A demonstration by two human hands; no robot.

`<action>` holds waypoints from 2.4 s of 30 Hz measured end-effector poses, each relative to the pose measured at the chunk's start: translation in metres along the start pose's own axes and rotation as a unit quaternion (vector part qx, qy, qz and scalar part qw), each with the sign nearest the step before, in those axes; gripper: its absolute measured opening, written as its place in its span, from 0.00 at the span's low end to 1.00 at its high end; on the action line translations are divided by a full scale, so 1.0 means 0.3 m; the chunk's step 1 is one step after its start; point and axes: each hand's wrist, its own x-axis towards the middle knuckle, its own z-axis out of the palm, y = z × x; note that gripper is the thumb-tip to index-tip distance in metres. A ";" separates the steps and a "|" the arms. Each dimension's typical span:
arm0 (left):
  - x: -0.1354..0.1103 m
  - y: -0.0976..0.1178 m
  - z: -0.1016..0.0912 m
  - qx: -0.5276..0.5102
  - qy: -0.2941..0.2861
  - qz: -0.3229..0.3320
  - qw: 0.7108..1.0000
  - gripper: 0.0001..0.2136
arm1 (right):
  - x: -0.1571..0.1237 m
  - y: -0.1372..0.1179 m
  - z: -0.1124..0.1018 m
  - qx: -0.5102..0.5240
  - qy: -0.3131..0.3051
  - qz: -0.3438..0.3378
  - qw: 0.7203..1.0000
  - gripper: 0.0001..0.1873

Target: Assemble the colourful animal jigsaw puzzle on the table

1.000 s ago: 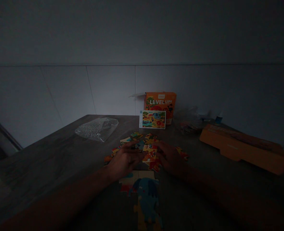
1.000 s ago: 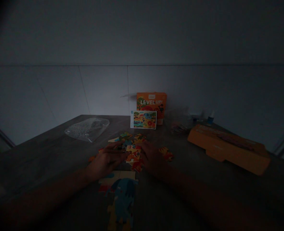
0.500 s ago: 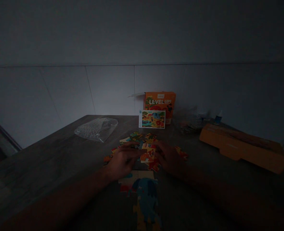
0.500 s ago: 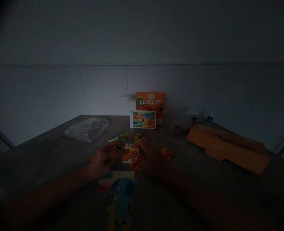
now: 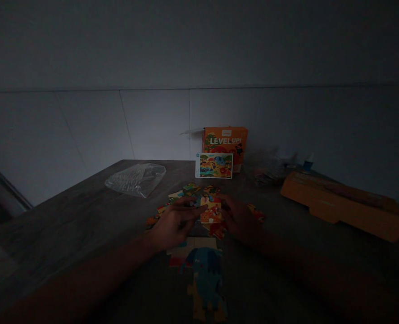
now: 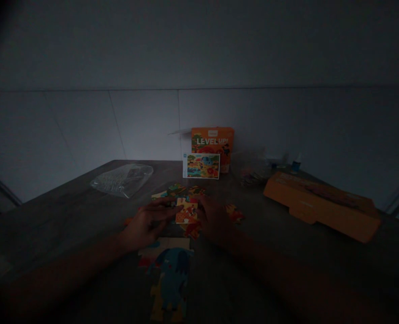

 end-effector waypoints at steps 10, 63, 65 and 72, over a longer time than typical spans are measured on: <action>-0.009 -0.012 0.013 0.019 -0.021 0.006 1.000 0.28 | 0.007 -0.024 -0.011 -0.022 -0.009 0.027 0.999 0.18; -0.002 0.012 -0.017 0.026 0.091 -0.029 0.995 0.23 | 0.003 -0.020 -0.006 -0.128 -0.088 0.071 0.985 0.16; 0.002 0.012 -0.024 0.054 0.119 -0.103 0.986 0.22 | 0.005 -0.028 -0.011 -0.140 -0.094 0.077 0.983 0.16; 0.010 -0.021 -0.036 0.240 0.013 -0.308 0.921 0.14 | 0.006 -0.033 -0.012 -0.164 -0.096 0.080 0.979 0.14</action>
